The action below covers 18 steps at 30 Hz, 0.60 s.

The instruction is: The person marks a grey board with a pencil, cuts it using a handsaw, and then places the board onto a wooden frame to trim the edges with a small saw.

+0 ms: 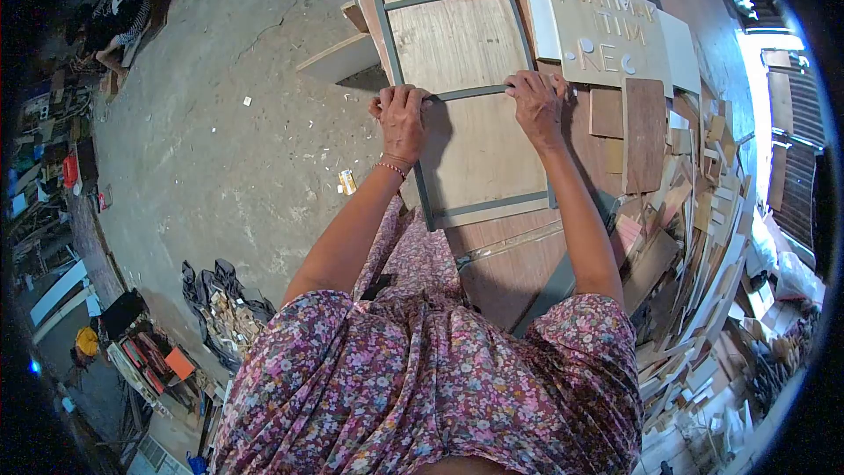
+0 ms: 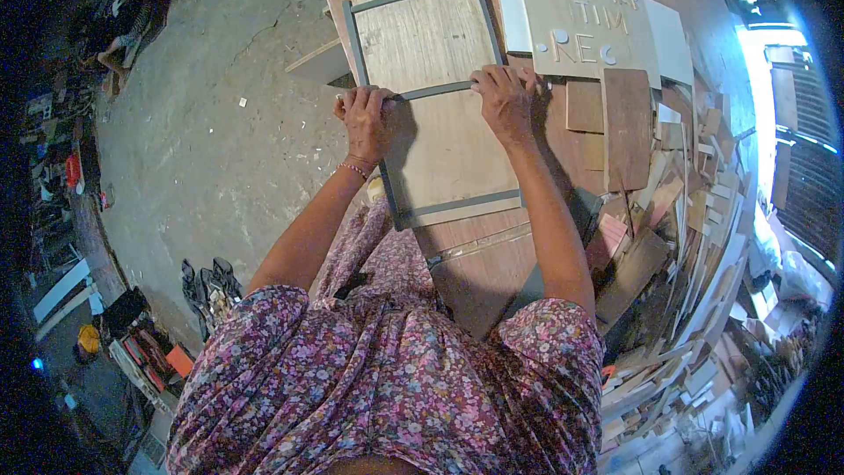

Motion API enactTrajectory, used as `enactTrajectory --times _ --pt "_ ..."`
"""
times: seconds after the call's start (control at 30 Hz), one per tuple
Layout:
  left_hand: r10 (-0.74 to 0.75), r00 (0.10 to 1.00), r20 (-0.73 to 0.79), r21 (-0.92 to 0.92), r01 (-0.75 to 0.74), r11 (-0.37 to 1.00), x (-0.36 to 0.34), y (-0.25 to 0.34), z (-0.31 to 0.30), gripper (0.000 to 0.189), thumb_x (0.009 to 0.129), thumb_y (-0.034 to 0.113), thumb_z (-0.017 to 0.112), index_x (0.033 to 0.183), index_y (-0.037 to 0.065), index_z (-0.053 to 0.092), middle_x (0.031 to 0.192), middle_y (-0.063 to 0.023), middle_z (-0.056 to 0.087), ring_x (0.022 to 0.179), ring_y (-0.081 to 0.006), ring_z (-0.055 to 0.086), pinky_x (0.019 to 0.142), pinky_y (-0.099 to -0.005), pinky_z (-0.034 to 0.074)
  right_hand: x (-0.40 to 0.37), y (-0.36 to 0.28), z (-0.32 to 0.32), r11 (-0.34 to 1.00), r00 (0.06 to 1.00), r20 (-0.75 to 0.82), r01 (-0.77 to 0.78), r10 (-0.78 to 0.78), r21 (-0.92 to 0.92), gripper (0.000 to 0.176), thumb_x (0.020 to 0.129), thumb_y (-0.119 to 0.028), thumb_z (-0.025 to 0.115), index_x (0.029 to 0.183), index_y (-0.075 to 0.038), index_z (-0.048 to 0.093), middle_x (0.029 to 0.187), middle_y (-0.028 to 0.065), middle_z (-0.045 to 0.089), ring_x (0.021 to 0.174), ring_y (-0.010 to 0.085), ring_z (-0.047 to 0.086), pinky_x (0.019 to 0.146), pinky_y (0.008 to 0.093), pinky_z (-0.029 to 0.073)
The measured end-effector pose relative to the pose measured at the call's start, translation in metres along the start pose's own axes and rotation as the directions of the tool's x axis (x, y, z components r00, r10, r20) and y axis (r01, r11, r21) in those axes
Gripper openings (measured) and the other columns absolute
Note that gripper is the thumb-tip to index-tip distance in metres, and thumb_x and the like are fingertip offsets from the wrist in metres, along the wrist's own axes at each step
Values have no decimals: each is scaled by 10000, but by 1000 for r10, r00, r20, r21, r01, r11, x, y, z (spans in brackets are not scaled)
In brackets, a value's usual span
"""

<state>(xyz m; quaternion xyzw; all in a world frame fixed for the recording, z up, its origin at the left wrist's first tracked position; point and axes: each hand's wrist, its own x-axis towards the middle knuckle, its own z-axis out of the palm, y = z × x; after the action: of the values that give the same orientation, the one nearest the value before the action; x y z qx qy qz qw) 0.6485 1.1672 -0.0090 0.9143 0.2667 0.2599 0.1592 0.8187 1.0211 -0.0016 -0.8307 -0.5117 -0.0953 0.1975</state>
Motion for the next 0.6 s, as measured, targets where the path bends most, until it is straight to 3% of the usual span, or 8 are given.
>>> enactTrajectory --times 0.6 --pt "3 1000 2 -18 -3 1000 -1 -2 3 135 629 108 584 748 115 521 785 -26 489 778 -208 417 708 -357 255 2 -5 -7 1000 1000 -7 -14 14 16 93 721 -161 535 808 -143 562 821 -18 528 827 156 501 849 439 246"
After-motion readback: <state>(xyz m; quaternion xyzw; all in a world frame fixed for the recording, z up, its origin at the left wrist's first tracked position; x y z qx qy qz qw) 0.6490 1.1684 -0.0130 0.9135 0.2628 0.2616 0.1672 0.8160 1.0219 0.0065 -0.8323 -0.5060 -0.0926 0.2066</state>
